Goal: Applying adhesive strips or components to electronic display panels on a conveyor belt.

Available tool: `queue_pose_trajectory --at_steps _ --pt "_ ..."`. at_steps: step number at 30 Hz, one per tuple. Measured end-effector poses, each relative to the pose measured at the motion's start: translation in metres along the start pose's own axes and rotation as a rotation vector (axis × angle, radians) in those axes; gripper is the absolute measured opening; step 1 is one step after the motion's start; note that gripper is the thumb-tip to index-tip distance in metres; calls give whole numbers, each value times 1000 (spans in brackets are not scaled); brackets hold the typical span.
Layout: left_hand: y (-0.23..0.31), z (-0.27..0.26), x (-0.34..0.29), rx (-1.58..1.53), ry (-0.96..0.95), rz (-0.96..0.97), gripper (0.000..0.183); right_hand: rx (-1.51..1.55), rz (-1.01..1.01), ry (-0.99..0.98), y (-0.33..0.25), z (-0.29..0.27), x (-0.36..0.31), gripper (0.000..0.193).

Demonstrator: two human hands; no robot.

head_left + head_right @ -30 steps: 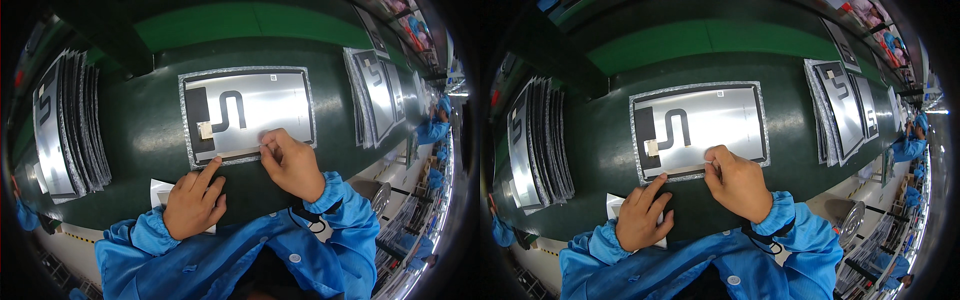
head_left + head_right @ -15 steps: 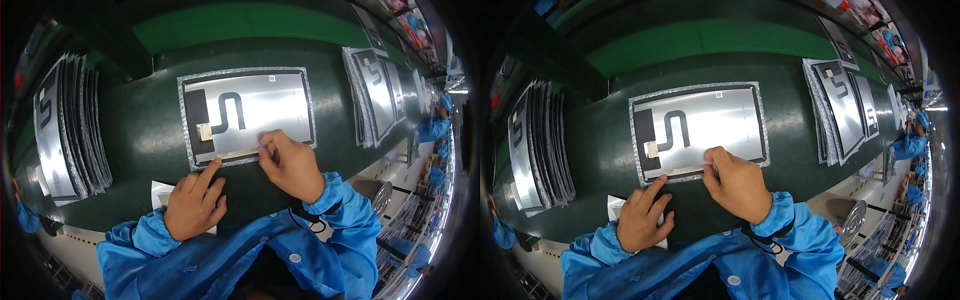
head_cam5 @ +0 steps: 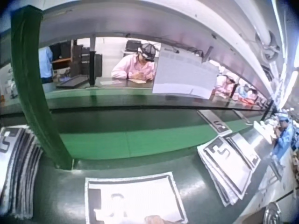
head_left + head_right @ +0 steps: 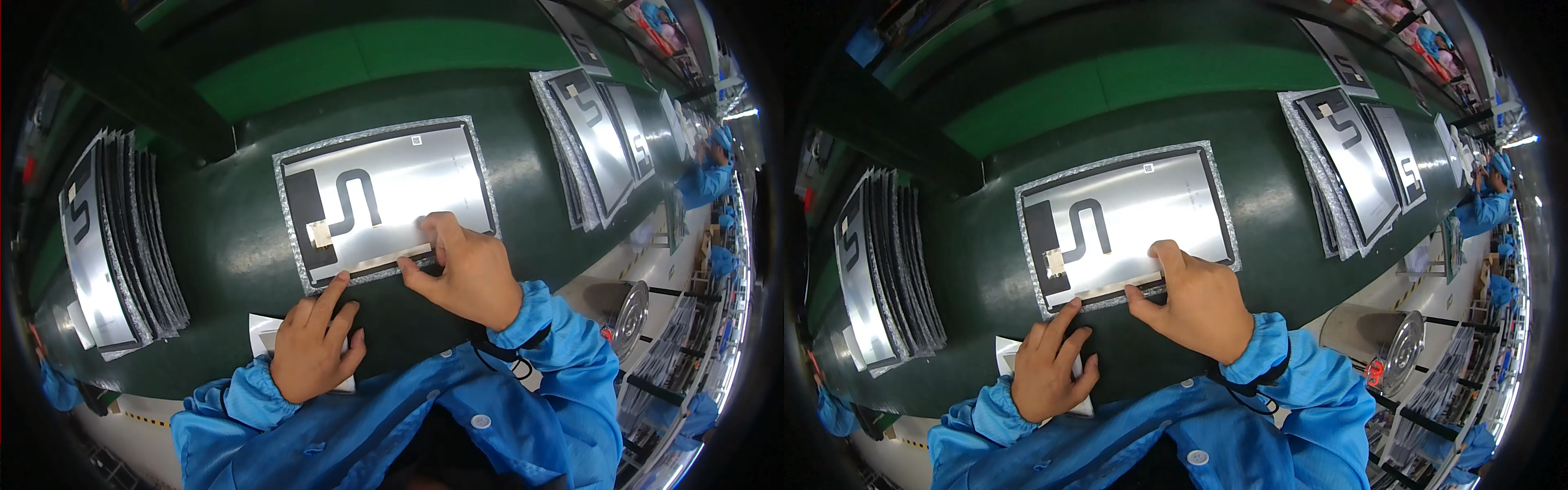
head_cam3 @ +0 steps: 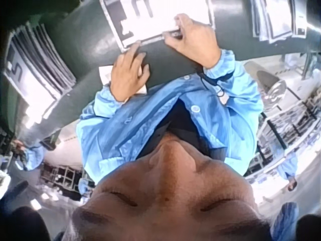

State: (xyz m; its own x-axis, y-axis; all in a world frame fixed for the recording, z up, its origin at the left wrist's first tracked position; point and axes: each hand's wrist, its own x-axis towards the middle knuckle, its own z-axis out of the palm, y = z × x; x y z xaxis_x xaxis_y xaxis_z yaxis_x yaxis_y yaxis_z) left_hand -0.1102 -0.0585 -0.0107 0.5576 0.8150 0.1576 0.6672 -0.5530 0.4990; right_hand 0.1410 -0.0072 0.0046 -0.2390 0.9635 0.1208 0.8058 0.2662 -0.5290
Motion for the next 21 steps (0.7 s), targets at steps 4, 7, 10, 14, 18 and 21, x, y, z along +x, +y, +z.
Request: queue_pose_trajectory --at_steps 4,7,10,14,18,21 --pt "-1 0 0 8 5 13 43 -23 35 65 -7 8 -9 43" --pt "1 0 -1 1 -25 -1 47 54 -244 121 -26 16 -17 50" --pt "-2 4 -5 41 -29 20 52 139 -402 -137 -45 40 -28 74" --pt "-1 4 -6 44 -56 10 58 98 -348 -152 -46 44 -31 87" --pt "2 3 -3 20 -18 9 53 79 -332 -175 -31 41 -42 90" --pt "3 3 -3 -16 0 -17 48 20 -278 -213 -13 22 -49 91"
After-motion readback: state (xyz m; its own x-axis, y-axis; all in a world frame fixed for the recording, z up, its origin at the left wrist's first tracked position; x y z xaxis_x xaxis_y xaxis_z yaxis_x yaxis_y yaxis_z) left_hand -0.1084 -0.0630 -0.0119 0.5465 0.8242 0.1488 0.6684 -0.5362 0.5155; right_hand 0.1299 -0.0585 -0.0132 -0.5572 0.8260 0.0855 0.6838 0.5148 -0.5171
